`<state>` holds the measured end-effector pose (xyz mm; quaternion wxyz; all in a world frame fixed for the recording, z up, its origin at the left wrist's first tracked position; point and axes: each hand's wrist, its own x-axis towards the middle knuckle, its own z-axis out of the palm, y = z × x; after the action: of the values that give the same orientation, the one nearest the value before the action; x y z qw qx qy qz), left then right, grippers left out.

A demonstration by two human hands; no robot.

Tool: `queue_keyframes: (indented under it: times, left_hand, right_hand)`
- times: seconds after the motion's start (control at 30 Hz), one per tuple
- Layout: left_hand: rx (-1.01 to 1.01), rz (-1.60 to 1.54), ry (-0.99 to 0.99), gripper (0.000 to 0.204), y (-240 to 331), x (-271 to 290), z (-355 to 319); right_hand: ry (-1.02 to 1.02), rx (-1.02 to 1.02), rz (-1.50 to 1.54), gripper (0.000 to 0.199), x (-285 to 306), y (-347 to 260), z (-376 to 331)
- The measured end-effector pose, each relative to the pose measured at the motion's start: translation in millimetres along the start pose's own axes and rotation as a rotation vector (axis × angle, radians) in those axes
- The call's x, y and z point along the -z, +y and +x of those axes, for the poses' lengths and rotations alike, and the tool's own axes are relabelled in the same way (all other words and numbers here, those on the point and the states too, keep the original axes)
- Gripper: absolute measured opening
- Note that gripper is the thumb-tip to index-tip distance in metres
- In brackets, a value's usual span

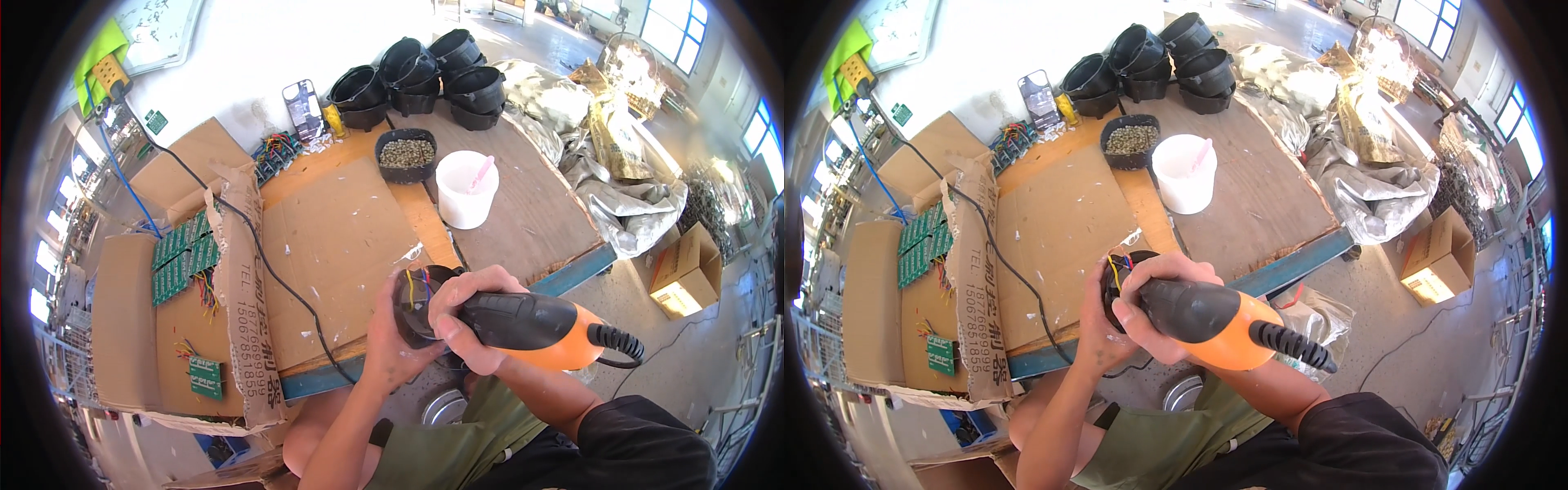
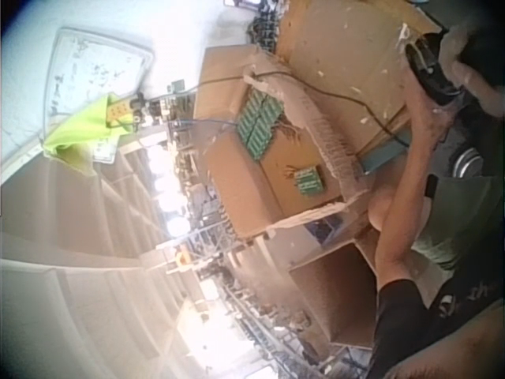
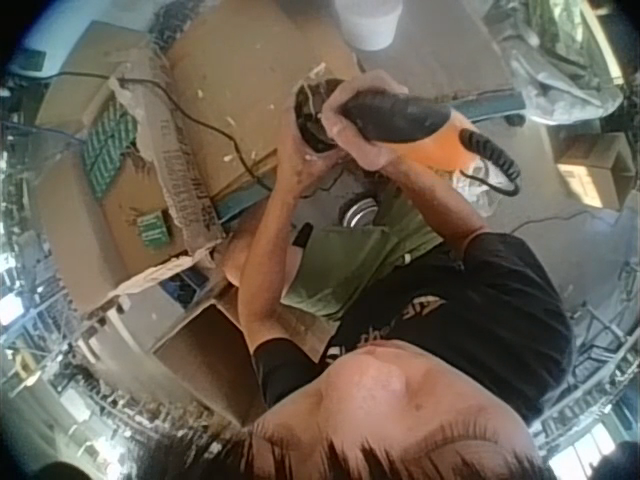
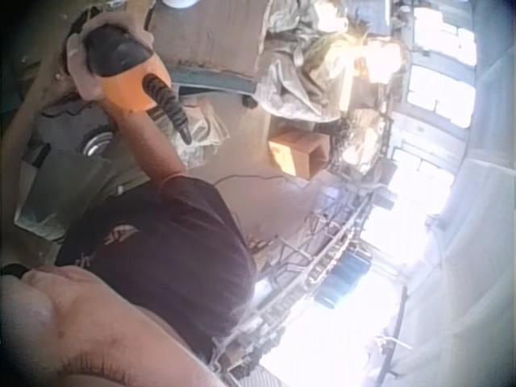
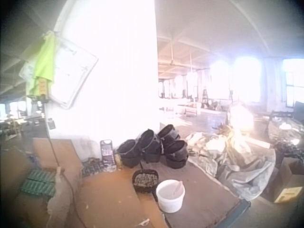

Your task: The person assembles electronic components by applying an adhesive from a cup to a small plastic housing, inserting a circuit board with attached wires, and securing the assembly using a power screwdriver.

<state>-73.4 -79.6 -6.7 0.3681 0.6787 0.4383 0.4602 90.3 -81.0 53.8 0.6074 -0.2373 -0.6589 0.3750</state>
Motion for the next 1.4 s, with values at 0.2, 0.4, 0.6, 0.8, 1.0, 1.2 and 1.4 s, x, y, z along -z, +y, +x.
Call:
queue_keyframes:
  times: [0.2, 0.4, 0.6, 0.8, 1.0, 1.2, 1.4]
  left_hand:
    - [0.011, -0.043, 0.048, 0.107, -8, -4, -2]
    - [-0.06, 0.085, 0.067, 0.107, -9, -8, 0]
    - [-0.077, 0.001, 0.144, 0.099, 3, -9, -1]
    - [-0.066, -0.056, 0.168, 0.085, 13, -9, 1]
    - [-0.132, 0.019, 0.151, 0.091, -1, -10, 0]
    - [-0.04, -0.035, 0.091, 0.097, 2, -9, -1]
    - [0.054, 0.128, 0.15, 0.099, 15, -11, 3]
  right_hand:
    - [0.079, -0.174, 0.08, 0.029, -14, -3, 8]
    - [0.129, -0.07, -0.145, 0.027, -29, -2, 19]
    - [0.168, -0.146, -0.008, 0.024, -38, -4, 19]
    - [0.205, -0.202, 0.026, 0.029, -34, 13, 11]
    - [0.158, -0.153, 0.064, 0.026, -38, 6, 16]
    - [0.106, -0.156, 0.049, 0.026, -32, 9, 23]
    - [-0.122, 0.151, 0.112, 0.03, 1, -23, 31]
